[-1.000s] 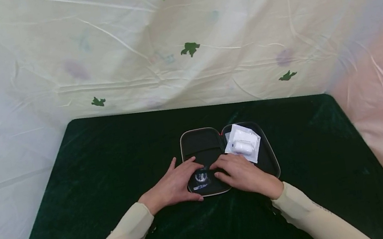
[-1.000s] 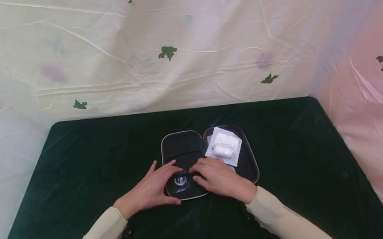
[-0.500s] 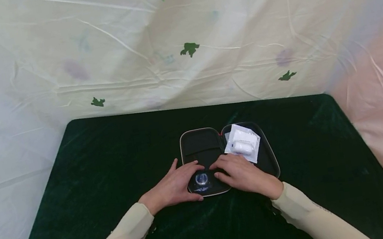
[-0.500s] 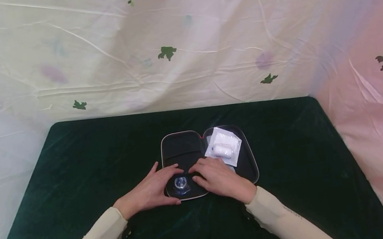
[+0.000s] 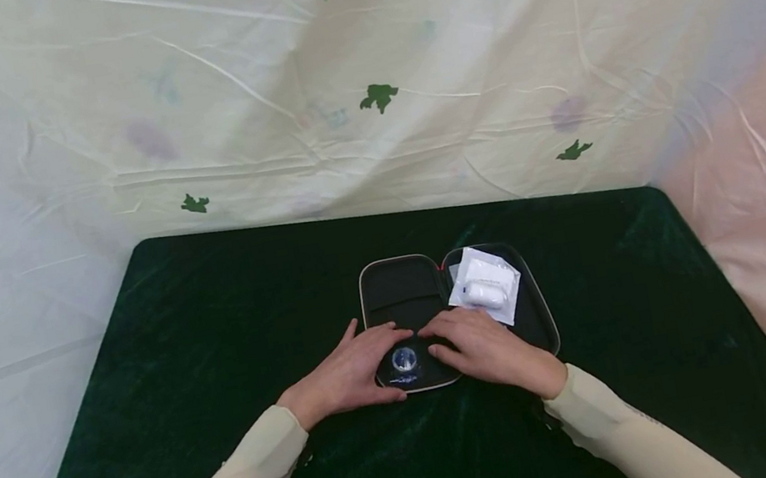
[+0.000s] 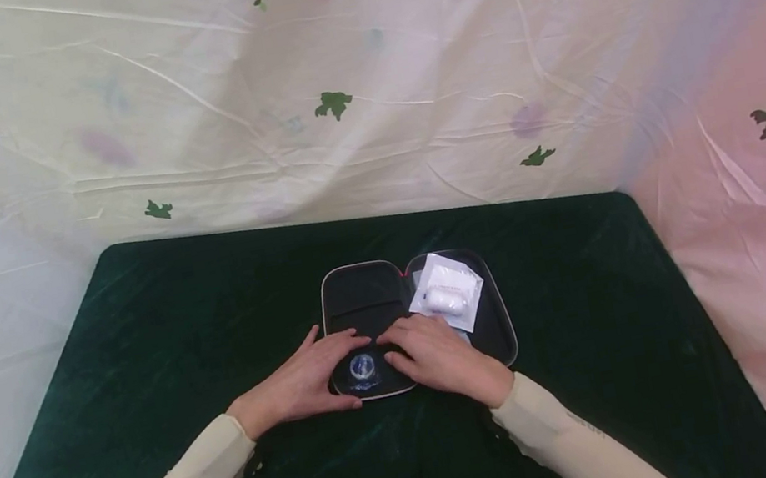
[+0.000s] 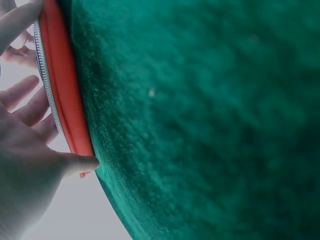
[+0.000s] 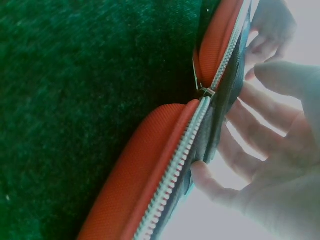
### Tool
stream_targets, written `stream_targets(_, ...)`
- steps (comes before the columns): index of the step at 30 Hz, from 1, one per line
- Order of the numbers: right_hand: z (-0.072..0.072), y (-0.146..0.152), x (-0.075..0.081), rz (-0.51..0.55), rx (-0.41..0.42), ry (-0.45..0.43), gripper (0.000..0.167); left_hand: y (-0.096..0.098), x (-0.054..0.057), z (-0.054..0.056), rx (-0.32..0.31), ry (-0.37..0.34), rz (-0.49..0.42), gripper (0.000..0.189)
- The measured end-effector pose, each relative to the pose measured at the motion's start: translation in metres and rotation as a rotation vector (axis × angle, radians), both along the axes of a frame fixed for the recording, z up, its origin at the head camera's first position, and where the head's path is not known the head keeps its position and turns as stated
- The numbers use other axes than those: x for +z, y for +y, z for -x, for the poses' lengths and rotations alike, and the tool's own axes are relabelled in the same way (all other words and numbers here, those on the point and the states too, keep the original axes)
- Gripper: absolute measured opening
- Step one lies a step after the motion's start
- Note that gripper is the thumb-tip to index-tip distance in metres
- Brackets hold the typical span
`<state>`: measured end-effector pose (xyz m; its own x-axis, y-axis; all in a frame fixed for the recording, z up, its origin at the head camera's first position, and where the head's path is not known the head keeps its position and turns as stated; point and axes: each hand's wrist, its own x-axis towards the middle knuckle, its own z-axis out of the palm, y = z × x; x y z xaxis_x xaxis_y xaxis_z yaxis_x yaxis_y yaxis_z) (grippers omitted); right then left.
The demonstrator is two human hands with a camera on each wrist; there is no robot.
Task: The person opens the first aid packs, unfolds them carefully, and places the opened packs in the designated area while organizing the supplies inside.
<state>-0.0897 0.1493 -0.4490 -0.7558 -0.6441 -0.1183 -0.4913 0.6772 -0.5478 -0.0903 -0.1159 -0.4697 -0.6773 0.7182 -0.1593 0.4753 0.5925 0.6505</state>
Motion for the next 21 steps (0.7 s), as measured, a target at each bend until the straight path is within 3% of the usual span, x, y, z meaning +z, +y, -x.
stream_targets(9,-0.008,0.006,0.006,0.036,-0.061,0.026,0.039,0.000,-0.001,-0.008,-0.028,0.162,0.093,0.087)
stream_targets(21,-0.013,0.027,0.016,0.143,-0.220,0.105,0.041,-0.001,0.002,-0.012,0.035,0.213,0.098,0.085)
